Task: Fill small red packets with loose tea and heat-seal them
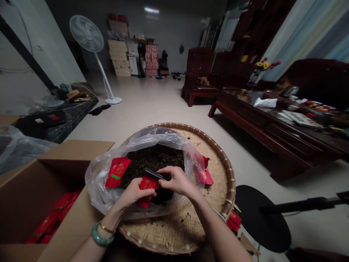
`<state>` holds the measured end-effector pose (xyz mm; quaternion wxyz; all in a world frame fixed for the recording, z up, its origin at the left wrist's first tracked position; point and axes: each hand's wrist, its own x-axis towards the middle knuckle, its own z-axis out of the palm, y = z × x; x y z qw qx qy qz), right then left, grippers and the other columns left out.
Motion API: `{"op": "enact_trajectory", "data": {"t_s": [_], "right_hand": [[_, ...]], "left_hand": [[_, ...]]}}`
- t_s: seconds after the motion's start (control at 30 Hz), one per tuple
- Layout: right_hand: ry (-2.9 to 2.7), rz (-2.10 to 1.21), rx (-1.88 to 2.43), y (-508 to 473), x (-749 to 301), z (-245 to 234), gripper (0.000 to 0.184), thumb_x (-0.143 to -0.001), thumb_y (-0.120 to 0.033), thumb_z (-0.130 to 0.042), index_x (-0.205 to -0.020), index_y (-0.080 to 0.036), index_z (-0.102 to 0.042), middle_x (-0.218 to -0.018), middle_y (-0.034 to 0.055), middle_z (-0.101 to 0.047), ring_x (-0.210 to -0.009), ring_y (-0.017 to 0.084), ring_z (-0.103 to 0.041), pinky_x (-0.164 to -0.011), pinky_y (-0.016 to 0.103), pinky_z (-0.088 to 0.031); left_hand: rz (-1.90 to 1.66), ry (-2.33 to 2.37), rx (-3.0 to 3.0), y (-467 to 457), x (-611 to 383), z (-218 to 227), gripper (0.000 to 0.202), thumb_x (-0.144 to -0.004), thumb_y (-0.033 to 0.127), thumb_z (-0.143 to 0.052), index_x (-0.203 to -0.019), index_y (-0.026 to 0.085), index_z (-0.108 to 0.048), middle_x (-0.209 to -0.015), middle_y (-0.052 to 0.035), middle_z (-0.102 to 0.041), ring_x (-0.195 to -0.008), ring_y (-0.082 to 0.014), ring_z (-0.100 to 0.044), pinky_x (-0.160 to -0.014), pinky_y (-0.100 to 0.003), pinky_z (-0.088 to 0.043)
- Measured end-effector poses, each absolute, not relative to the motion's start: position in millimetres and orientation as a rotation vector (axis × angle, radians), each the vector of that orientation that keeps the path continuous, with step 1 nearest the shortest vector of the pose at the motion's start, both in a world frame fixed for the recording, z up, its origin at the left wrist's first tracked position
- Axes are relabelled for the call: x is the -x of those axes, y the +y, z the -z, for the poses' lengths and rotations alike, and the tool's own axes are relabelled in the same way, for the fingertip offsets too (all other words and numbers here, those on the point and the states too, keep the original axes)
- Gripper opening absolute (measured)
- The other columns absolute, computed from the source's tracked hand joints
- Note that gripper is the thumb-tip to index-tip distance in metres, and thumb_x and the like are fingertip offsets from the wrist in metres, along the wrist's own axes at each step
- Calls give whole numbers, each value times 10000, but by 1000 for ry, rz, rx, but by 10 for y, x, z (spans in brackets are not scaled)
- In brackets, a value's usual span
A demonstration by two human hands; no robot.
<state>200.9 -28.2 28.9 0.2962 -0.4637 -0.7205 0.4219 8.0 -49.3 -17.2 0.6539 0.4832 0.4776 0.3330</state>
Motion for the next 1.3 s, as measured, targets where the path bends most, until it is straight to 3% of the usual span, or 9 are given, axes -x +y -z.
{"op": "enact_trajectory", "data": {"t_s": [0.2,0.4,0.97,1.17,1.3], "right_hand": [[-1628,-1525,1251,-213,-2117,-331,401,-683,-252,-634,-1070,-152,-667,-883,28,-713,-617,129,-600,-552,238,-465],[-1818,-1251,1243,-245,-2069,-249,347,-649,-190,-656,-992,-177,-706,-961,42,-719,-888,212,-636,-789,305,-485],[-1900,-1127,1261,-286,-1995,-218,294,-678,-188,-637,-964,-188,-709,-905,33,-712,-783,186,-625,-689,272,-477],[-1782,-1290,1228,-238,-2059,-235,354,-687,-230,-642,-1035,-170,-675,-987,41,-712,-885,211,-637,-789,317,-485],[-1797,-1069,1369,-171,-2201,-78,390,-674,-224,-649,-1056,-146,-658,-1011,79,-698,-915,235,-634,-828,361,-478]], "left_hand": [[-748,1053,-1073,-482,-71,188,369,-573,317,-789,-828,86,-656,-769,-107,-730,-622,-190,-674,-576,-264,-512],[-741,1089,-1064,-475,-94,140,354,-556,309,-794,-801,96,-655,-664,-72,-717,-595,-181,-664,-575,-262,-510],[-729,1121,-1092,-468,-84,72,293,-564,299,-777,-742,100,-658,-642,-64,-710,-559,-164,-636,-551,-257,-499],[-766,1085,-1094,-456,-42,126,332,-588,308,-771,-814,96,-651,-679,-69,-714,-600,-176,-660,-572,-257,-503],[-794,1064,-1073,-459,-16,146,340,-587,315,-777,-821,97,-659,-733,-78,-718,-633,-174,-668,-619,-264,-510]]}}
